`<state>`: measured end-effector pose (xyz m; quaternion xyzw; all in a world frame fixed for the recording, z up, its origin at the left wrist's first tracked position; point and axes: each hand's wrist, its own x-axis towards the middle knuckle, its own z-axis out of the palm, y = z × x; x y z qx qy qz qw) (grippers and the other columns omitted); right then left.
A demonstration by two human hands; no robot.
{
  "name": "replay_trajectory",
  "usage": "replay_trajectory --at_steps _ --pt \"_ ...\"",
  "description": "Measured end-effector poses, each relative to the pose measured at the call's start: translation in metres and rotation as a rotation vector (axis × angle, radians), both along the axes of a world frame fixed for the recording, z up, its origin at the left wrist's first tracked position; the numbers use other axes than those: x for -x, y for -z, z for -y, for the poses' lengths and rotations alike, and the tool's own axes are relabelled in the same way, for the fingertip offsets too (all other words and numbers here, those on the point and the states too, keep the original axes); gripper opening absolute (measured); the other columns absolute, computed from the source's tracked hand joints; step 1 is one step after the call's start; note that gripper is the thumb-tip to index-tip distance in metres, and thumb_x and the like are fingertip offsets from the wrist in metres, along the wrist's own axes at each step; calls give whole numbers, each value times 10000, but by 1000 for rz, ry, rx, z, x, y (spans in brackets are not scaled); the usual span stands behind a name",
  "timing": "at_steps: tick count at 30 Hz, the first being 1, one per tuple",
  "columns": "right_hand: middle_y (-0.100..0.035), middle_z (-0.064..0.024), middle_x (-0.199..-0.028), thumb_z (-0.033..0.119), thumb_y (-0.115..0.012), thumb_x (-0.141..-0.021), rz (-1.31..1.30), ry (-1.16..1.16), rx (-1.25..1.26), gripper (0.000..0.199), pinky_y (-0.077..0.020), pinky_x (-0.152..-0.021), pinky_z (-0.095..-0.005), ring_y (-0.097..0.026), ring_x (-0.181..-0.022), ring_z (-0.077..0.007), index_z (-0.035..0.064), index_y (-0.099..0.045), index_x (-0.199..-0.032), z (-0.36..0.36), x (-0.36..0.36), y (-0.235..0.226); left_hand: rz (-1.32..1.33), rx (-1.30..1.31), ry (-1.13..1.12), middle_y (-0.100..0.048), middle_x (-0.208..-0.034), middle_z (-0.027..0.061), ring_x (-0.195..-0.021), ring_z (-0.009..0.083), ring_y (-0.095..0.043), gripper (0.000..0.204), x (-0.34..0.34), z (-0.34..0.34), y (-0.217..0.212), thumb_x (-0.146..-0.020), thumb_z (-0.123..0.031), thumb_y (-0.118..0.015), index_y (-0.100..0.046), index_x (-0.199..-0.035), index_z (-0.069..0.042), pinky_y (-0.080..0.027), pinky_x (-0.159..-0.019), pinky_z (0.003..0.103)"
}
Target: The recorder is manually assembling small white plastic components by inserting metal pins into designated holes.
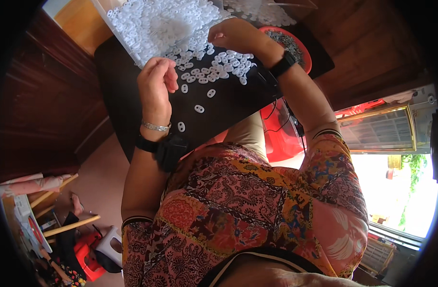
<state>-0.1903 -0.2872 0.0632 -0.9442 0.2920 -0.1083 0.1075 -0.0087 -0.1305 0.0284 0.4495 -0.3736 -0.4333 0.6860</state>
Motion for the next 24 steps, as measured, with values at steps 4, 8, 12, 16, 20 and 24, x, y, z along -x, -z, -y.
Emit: replay_trajectory --at_steps 4,8,12,16,20,24 --pt "-663 -101 -824 167 -582 -757 -123 -30 -45 196 -486 -714 -358 -632 -778 -265 90 -669 -914 3 -20 14 -13 -9 -18 -513 -592 -9 -469 56 -431 170 -3 1 1 -862 -160 -514 -583 -760 -43 -314 -436 195" --pt "-653 -95 -852 129 -574 -745 -88 -123 12 219 -486 -710 -379 -627 -798 -275 101 -667 -942 -4 -38 32 -23 -10 -28 -513 -593 -9 -465 55 -429 174 -5 0 1 -865 -169 -518 -583 -766 -41 -314 -433 193" --pt "-640 -108 -872 109 -581 -727 -168 -59 -1 228 -481 -727 -388 -622 -817 -294 100 -658 -941 -4 -41 34 -24 -26 -24 -515 -597 -7 -465 56 -429 171 -6 0 0 -864 -169 -523 -582 -769 -40 -311 -430 191" --pt "-637 -130 -862 83 -576 -711 -217 -62 68 178 -477 -737 -403 -613 -857 -320 66 -642 -875 1 -38 42 -26 -36 -11 -513 -600 -3 -466 60 -429 166 -5 0 -1 -861 -163 -524 -581 -768 -38 -311 -425 191" --pt "-641 -143 -834 76 -568 -694 -191 -59 80 156 -477 -733 -414 -610 -858 -332 50 -632 -833 -1 -35 38 -38 -23 -6 -510 -600 0 -467 62 -429 162 -4 0 -2 -857 -155 -524 -581 -764 -36 -310 -425 191" --pt "-641 -138 -835 88 -573 -684 -223 -31 21 172 -476 -733 -415 -610 -855 -329 52 -632 -842 -4 -33 33 -18 -35 -8 -509 -600 -1 -468 61 -425 156 -4 -1 -2 -853 -149 -525 -582 -762 -36 -310 -425 192"
